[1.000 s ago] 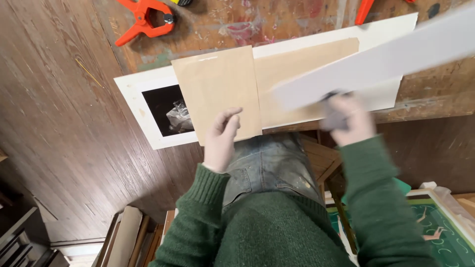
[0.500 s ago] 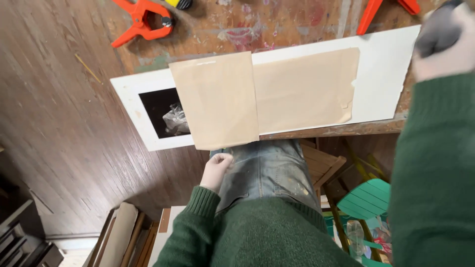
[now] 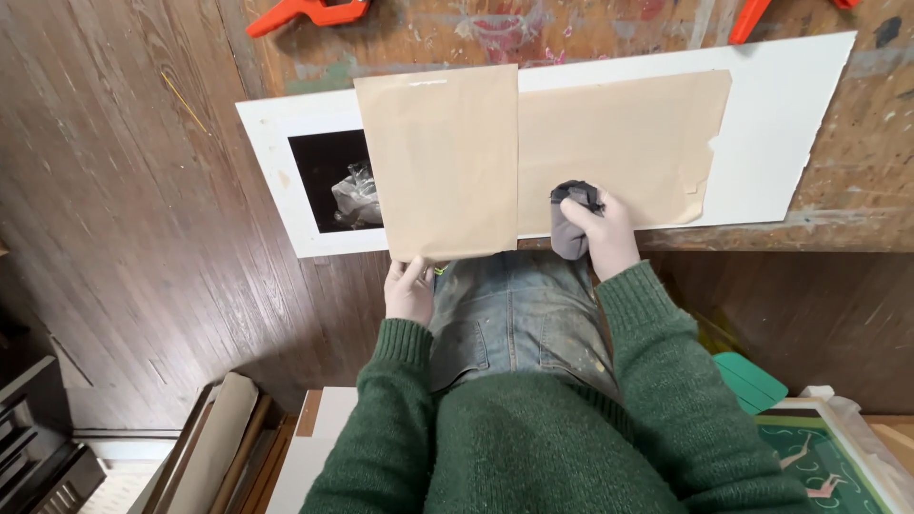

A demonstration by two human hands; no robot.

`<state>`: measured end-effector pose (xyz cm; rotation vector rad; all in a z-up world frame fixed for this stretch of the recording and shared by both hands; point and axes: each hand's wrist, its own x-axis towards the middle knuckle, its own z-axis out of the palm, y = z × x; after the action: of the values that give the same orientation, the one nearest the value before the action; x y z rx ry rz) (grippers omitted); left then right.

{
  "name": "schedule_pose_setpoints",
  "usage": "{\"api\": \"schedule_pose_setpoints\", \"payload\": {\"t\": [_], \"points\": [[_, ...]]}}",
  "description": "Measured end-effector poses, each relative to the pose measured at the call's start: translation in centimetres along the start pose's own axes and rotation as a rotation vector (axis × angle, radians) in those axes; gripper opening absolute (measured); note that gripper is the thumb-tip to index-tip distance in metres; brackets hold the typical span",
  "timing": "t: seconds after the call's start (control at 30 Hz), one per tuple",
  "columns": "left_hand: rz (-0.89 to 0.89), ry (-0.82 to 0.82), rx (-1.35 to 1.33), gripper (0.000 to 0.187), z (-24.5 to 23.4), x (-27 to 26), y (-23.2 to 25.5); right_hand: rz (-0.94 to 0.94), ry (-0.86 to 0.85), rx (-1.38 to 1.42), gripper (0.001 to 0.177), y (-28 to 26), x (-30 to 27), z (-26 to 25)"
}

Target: Mounting photographs onto a backing board using adhesive paper and a utility knife.

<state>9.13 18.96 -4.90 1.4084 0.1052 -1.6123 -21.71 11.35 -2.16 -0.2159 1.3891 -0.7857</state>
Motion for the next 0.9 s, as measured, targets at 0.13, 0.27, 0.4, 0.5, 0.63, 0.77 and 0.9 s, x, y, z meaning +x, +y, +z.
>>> {"api": "schedule_pose_setpoints", "payload": {"t": [0.13,0.27,0.4,0.5,0.63,0.77,0.9], "points": [[-0.124,0.026,-0.021,0.020,-2.5,-0.4,0.2,-0.049,0.010,-0.131,0.021,-0.7,-0.3,0.7],[-0.164,0.045,0.080,0.012,-2.8,-1.2,0.8,-0.035,0.012,-0.207,0.022,0.0,-0.2,0.4],[-0.147,0.021,0.269,0.009,0.2,-2.3,2.8,0.000,0.001,-0.154,0.023,0.0,0.0,0.3],[-0.090,-0.067,0.451,0.008,1.8,-3.4,3.4,-0.027,-0.010,-0.200,0.024,-0.1,0.0,0.5],[0.038,-0.149,0.712,0.008,6.6,-5.4,3.9,0.002,0.016,-0.206,0.024,0.0,0.1,0.5],[0.598,-0.416,1.208,0.010,9.8,-6.1,3.4,-0.044,-0.016,-0.185,0.025,0.3,0.2,0.4],[0.798,-0.603,1.434,0.013,11.9,-6.0,2.6,-0.040,0.028,-0.256,0.025,-0.4,-0.1,1.1]]}}
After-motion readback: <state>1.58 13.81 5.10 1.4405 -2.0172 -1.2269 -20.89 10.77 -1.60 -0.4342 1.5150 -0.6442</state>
